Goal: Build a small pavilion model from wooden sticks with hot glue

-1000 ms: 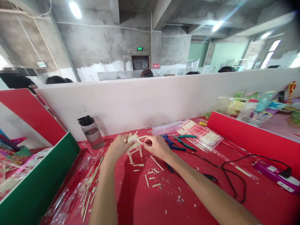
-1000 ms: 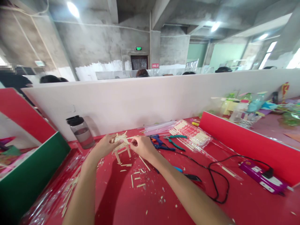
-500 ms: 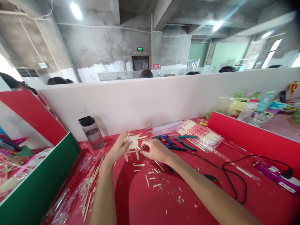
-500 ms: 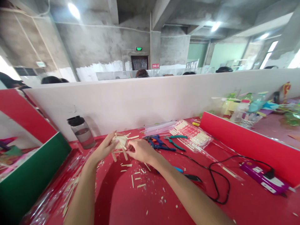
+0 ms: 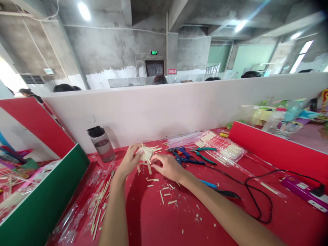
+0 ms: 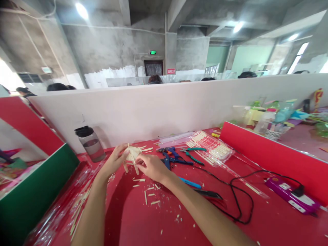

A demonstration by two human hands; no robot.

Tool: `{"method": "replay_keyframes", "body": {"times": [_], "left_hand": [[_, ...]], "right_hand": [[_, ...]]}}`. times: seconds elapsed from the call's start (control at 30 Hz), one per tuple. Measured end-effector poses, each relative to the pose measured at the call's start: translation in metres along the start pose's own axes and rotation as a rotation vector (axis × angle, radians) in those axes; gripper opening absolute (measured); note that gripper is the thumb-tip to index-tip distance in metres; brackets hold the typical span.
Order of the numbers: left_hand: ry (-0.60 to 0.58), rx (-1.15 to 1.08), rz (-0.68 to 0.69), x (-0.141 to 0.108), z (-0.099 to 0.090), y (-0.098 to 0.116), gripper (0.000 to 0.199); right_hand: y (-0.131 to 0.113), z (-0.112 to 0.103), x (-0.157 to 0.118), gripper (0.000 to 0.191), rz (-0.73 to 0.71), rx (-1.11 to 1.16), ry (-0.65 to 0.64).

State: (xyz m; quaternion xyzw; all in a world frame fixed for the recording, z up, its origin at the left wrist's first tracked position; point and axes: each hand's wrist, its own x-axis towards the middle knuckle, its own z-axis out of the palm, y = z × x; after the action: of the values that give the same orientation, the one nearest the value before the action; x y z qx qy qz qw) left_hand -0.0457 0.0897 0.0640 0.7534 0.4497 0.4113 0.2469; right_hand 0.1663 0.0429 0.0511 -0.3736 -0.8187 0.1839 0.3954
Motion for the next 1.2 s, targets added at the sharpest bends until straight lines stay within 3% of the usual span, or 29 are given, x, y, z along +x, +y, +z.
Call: {"method": "replay_keyframes", "body": {"times": [0.1, 0.57, 0.87, 1.2], "left_hand": [[-0.013, -0.046, 0.034, 0.001, 0.000, 0.001, 0.051], [-0.140, -0.169, -0.076, -0.002, 0.003, -0.003, 0.060], [-0.075, -0.118, -0.039, 0.000, 0.003, -0.001, 0.060], [-0.022, 0.071, -0.001, 0.007, 0.010, 0.013, 0.048]], "right_hand": [[-0.002, 0.003, -0.001, 0.014, -0.010, -0.020, 0.017], [-0.008, 0.006, 0.000, 0.008, -0.068, -0.060, 0.075], [-0.012, 0.002, 0.001, 0.007, -0.070, -0.069, 0.071], [0.021, -0.030, 0.009, 0.010, 0.061, -0.010, 0.344]]}}
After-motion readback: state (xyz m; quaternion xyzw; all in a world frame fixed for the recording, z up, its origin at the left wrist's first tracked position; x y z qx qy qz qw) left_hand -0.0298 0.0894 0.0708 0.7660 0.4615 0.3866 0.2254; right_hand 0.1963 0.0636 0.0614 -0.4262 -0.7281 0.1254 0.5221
